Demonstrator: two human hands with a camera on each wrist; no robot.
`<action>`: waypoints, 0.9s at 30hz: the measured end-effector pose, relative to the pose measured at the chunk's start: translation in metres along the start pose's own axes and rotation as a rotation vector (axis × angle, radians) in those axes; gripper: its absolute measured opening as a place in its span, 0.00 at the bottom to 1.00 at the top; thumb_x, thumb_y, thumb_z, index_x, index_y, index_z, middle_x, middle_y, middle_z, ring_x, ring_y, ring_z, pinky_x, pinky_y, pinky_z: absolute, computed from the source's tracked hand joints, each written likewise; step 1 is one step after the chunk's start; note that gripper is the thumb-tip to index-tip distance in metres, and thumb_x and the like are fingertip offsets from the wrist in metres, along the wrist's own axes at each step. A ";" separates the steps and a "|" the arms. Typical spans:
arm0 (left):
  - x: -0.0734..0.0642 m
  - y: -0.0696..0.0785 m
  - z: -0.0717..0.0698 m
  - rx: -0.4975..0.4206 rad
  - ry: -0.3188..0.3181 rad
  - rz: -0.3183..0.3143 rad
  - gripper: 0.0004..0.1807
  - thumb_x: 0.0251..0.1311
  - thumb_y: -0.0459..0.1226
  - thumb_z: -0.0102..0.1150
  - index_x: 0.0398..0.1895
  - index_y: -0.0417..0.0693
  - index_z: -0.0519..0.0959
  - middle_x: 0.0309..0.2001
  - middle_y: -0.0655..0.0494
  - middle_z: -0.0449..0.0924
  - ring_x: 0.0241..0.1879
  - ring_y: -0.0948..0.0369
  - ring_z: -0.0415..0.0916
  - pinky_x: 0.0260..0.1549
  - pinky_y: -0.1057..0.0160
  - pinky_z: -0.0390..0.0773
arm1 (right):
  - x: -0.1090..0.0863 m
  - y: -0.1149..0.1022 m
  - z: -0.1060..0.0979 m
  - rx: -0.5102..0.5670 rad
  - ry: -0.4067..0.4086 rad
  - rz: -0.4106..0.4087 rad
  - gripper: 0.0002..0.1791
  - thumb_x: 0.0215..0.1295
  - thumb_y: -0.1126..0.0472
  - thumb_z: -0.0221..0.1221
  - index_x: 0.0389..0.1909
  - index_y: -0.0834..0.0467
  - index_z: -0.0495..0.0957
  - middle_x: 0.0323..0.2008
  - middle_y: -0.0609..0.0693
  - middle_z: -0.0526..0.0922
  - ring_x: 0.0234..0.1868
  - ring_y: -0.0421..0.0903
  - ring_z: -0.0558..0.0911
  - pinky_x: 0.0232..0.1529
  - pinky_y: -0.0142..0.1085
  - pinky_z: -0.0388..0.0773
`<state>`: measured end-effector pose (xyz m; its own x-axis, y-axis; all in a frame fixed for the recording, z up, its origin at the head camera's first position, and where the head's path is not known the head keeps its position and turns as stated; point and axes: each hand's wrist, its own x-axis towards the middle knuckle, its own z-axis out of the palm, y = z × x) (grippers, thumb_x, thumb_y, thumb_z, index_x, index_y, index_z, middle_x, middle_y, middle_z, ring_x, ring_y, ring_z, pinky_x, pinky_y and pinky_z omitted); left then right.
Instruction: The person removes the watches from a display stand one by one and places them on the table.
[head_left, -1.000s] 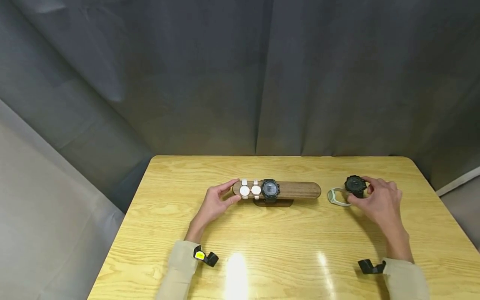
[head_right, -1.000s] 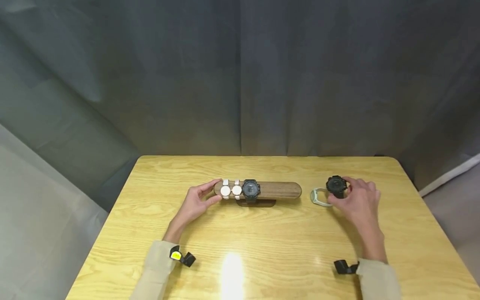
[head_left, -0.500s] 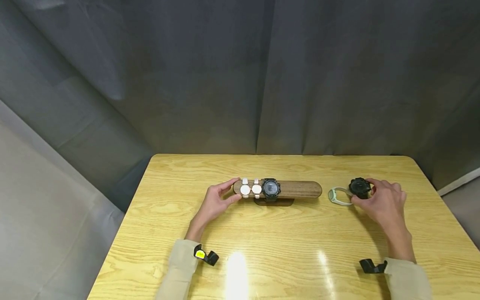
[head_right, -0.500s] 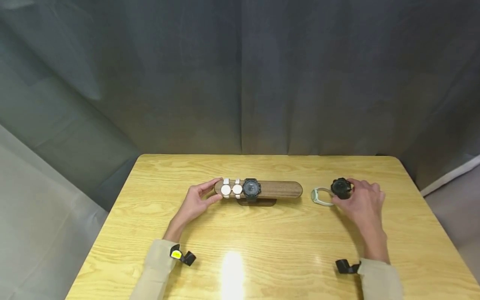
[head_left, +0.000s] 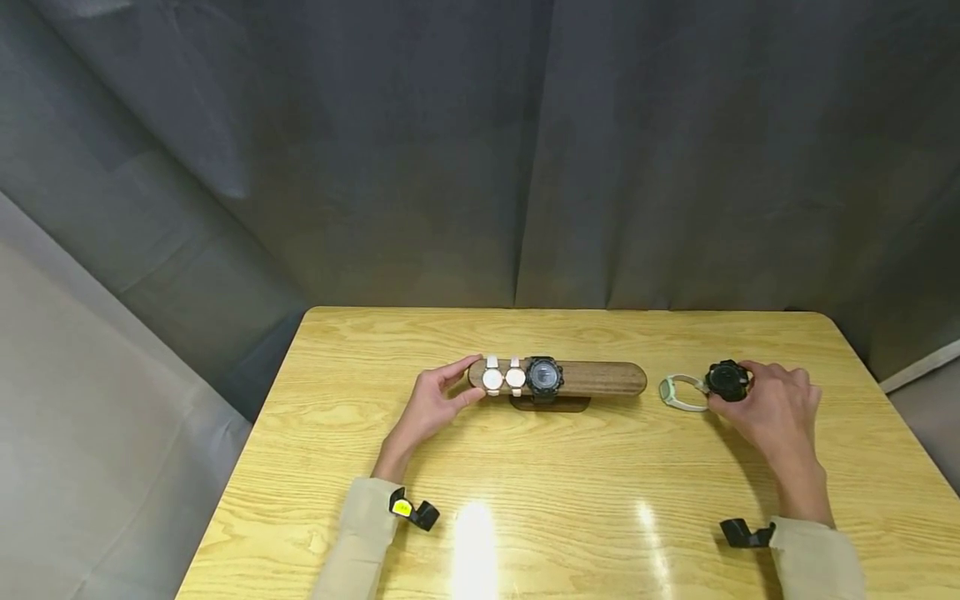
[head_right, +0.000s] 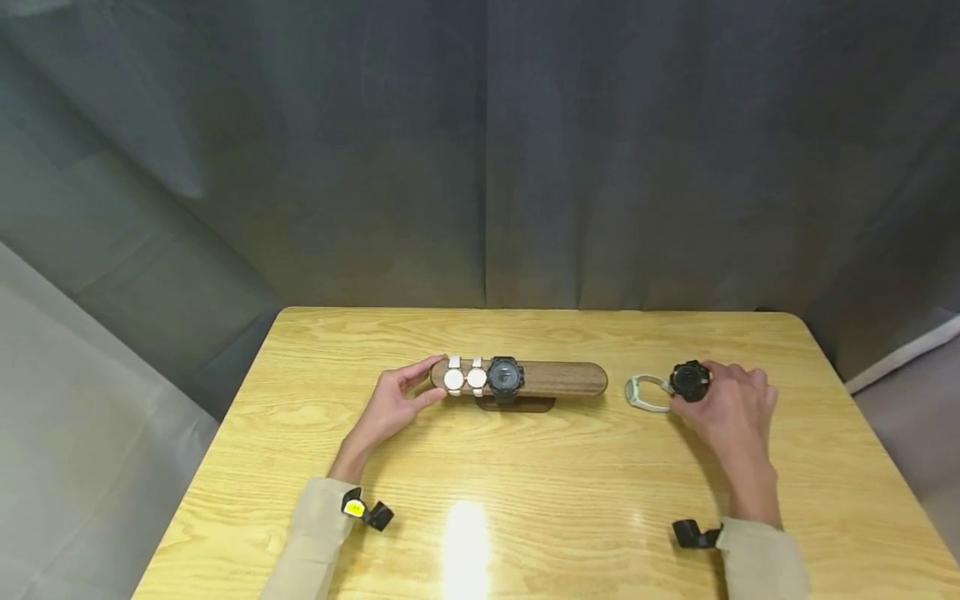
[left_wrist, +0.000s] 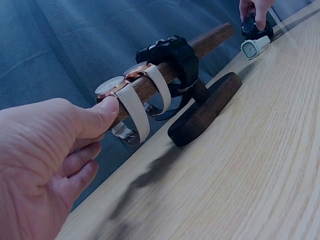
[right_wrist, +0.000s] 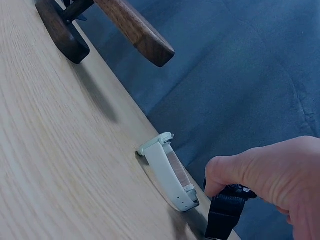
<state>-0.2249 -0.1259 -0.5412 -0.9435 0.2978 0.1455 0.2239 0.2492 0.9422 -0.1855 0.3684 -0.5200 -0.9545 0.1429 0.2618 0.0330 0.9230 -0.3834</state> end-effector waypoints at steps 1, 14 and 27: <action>0.000 0.000 0.000 -0.002 -0.002 0.002 0.30 0.64 0.39 0.73 0.70 0.56 0.79 0.70 0.51 0.76 0.71 0.45 0.71 0.69 0.51 0.72 | 0.000 0.001 0.000 -0.002 0.000 0.000 0.41 0.48 0.54 0.79 0.57 0.76 0.75 0.50 0.79 0.77 0.46 0.72 0.65 0.43 0.64 0.55; -0.002 0.004 -0.001 -0.006 0.002 -0.030 0.30 0.64 0.40 0.73 0.70 0.60 0.79 0.71 0.52 0.75 0.72 0.45 0.70 0.69 0.51 0.72 | 0.000 0.007 0.002 0.001 -0.006 0.034 0.44 0.46 0.55 0.81 0.59 0.76 0.74 0.50 0.80 0.75 0.47 0.74 0.64 0.44 0.66 0.54; -0.001 0.003 0.000 0.003 0.001 -0.026 0.30 0.64 0.39 0.72 0.70 0.57 0.78 0.71 0.51 0.75 0.71 0.44 0.70 0.70 0.48 0.71 | 0.000 0.014 0.004 -0.009 -0.017 0.035 0.42 0.47 0.59 0.78 0.59 0.77 0.72 0.51 0.81 0.71 0.48 0.77 0.61 0.44 0.67 0.52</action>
<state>-0.2232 -0.1253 -0.5384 -0.9492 0.2904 0.1215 0.2003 0.2594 0.9448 -0.1862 0.3795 -0.5289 -0.9576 0.1692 0.2332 0.0693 0.9209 -0.3837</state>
